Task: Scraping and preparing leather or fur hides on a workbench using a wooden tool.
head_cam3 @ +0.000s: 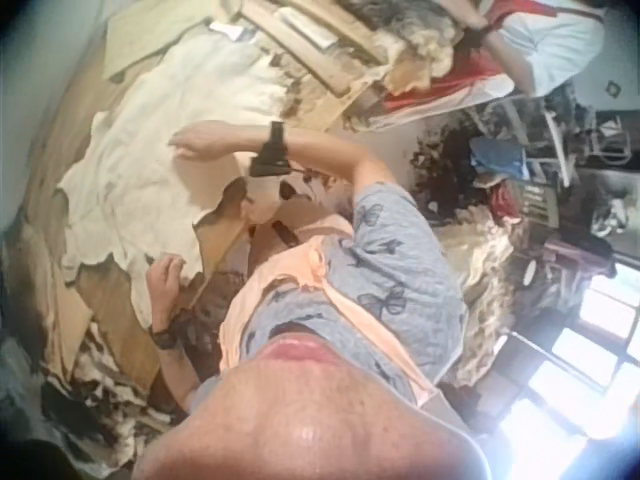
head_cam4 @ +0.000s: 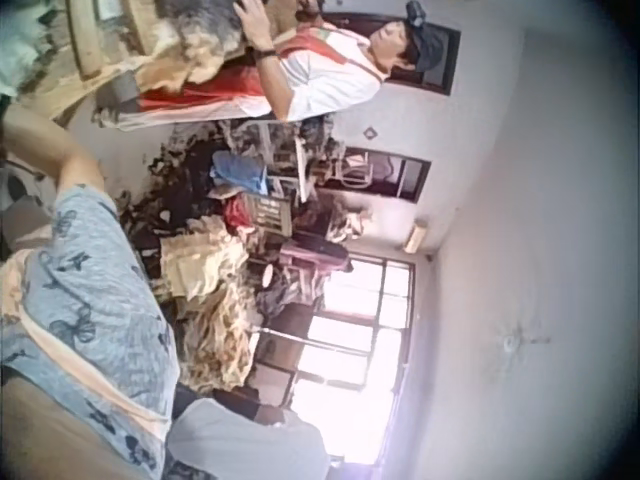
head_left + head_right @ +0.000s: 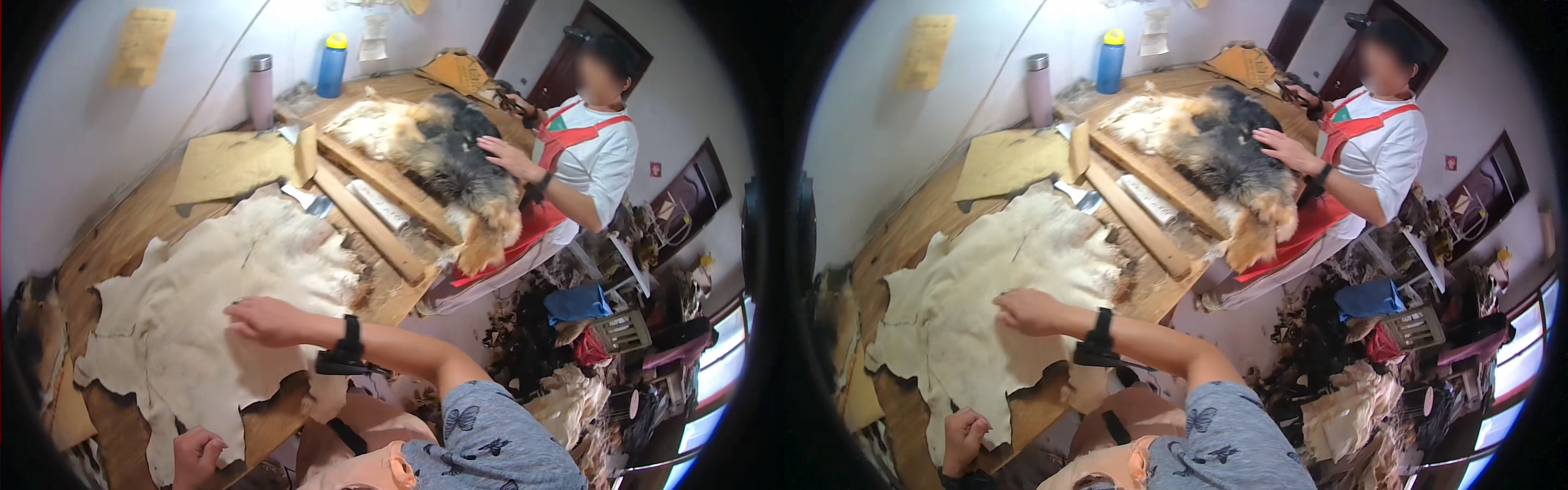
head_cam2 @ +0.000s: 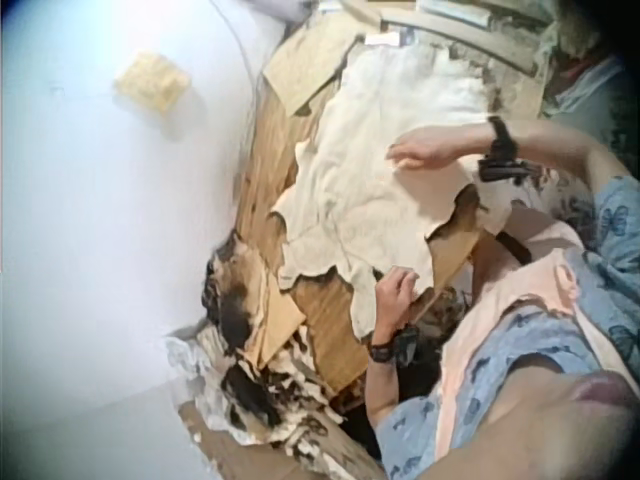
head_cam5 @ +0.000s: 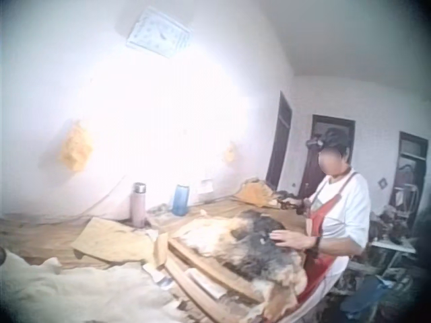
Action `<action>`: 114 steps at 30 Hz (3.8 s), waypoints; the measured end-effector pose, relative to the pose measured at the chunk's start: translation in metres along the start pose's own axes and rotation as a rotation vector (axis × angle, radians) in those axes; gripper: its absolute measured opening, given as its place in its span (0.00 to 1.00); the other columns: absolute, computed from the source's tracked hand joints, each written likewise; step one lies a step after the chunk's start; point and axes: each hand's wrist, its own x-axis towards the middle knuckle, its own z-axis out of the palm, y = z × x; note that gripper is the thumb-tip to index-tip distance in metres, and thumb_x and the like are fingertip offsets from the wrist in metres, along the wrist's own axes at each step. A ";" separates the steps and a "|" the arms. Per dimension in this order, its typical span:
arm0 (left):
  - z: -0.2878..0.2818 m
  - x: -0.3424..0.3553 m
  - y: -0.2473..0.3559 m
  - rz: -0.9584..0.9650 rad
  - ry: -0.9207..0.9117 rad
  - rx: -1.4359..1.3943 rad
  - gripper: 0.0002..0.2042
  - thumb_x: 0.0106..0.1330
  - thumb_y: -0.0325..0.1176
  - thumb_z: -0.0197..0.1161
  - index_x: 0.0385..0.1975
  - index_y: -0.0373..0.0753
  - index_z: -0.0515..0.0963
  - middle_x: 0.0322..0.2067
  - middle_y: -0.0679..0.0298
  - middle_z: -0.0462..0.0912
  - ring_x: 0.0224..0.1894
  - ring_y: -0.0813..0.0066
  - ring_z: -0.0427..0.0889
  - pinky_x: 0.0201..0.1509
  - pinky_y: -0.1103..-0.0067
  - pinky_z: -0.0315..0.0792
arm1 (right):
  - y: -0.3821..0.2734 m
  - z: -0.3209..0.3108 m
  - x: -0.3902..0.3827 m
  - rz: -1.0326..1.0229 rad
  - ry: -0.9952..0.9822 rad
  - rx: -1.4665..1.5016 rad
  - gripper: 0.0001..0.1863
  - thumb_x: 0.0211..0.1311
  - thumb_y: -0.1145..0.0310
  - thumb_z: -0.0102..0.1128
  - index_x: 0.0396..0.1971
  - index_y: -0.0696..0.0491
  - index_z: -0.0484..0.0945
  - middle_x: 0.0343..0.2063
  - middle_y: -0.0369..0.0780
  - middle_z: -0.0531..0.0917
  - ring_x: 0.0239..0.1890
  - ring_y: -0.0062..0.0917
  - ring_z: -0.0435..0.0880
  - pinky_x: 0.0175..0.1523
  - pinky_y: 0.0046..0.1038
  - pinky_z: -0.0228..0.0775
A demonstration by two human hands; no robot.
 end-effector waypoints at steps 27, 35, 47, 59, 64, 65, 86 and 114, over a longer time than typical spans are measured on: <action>0.096 0.292 0.050 -0.365 0.198 -0.741 0.09 0.67 0.36 0.45 0.31 0.40 0.71 0.21 0.74 0.67 0.24 0.89 0.65 0.27 0.90 0.63 | 0.070 -0.087 -0.135 -0.088 0.227 -0.299 0.22 0.48 0.69 0.56 0.46 0.56 0.68 0.41 0.43 0.73 0.55 0.39 0.66 0.55 0.33 0.62; 0.116 0.292 0.034 0.377 0.484 0.052 0.04 0.59 0.25 0.51 0.30 0.35 0.73 0.30 0.62 0.74 0.35 0.69 0.72 0.39 0.77 0.67 | 0.066 -0.089 -0.132 -0.038 0.136 -0.250 0.18 0.55 0.70 0.52 0.47 0.54 0.69 0.46 0.42 0.73 0.55 0.40 0.66 0.57 0.35 0.61; 0.118 0.289 0.027 0.268 0.313 0.424 0.16 0.60 0.39 0.50 0.48 0.51 0.72 0.55 0.70 0.68 0.60 0.66 0.58 0.62 0.58 0.47 | 0.056 -0.093 -0.128 0.059 -0.003 -0.307 0.23 0.52 0.73 0.47 0.51 0.51 0.68 0.53 0.39 0.69 0.58 0.38 0.62 0.62 0.33 0.54; 0.119 0.289 0.030 0.265 0.278 0.502 0.16 0.61 0.39 0.49 0.50 0.50 0.71 0.55 0.70 0.67 0.60 0.66 0.57 0.62 0.58 0.47 | 0.054 -0.094 -0.127 0.040 0.050 -0.324 0.21 0.51 0.72 0.51 0.49 0.49 0.69 0.49 0.39 0.72 0.56 0.38 0.66 0.59 0.33 0.59; 0.122 0.290 0.037 0.213 0.233 0.620 0.20 0.62 0.41 0.49 0.54 0.49 0.66 0.59 0.68 0.62 0.62 0.64 0.54 0.61 0.55 0.46 | 0.055 -0.095 -0.126 0.017 0.057 -0.341 0.19 0.55 0.70 0.51 0.49 0.52 0.70 0.46 0.40 0.73 0.55 0.38 0.67 0.58 0.34 0.60; 0.122 0.290 0.037 0.215 0.218 0.677 0.21 0.62 0.43 0.48 0.56 0.48 0.65 0.60 0.67 0.59 0.63 0.63 0.52 0.61 0.54 0.46 | 0.056 -0.095 -0.127 -0.025 0.112 -0.351 0.19 0.51 0.70 0.54 0.47 0.53 0.70 0.39 0.40 0.75 0.51 0.37 0.70 0.56 0.32 0.63; 0.121 0.297 0.044 0.049 0.052 0.753 0.24 0.65 0.49 0.41 0.60 0.48 0.58 0.64 0.67 0.52 0.65 0.63 0.48 0.62 0.53 0.44 | 0.058 -0.131 -0.128 0.503 0.514 -0.065 0.06 0.54 0.72 0.55 0.32 0.57 0.75 0.26 0.44 0.78 0.22 0.31 0.77 0.26 0.27 0.68; 0.136 0.355 0.062 0.086 0.141 0.609 0.23 0.62 0.49 0.47 0.56 0.50 0.65 0.62 0.68 0.56 0.66 0.60 0.46 0.61 0.46 0.37 | 0.081 -0.138 -0.094 0.600 0.046 -0.148 0.19 0.57 0.54 0.51 0.17 0.54 0.76 0.15 0.45 0.76 0.19 0.39 0.76 0.26 0.36 0.66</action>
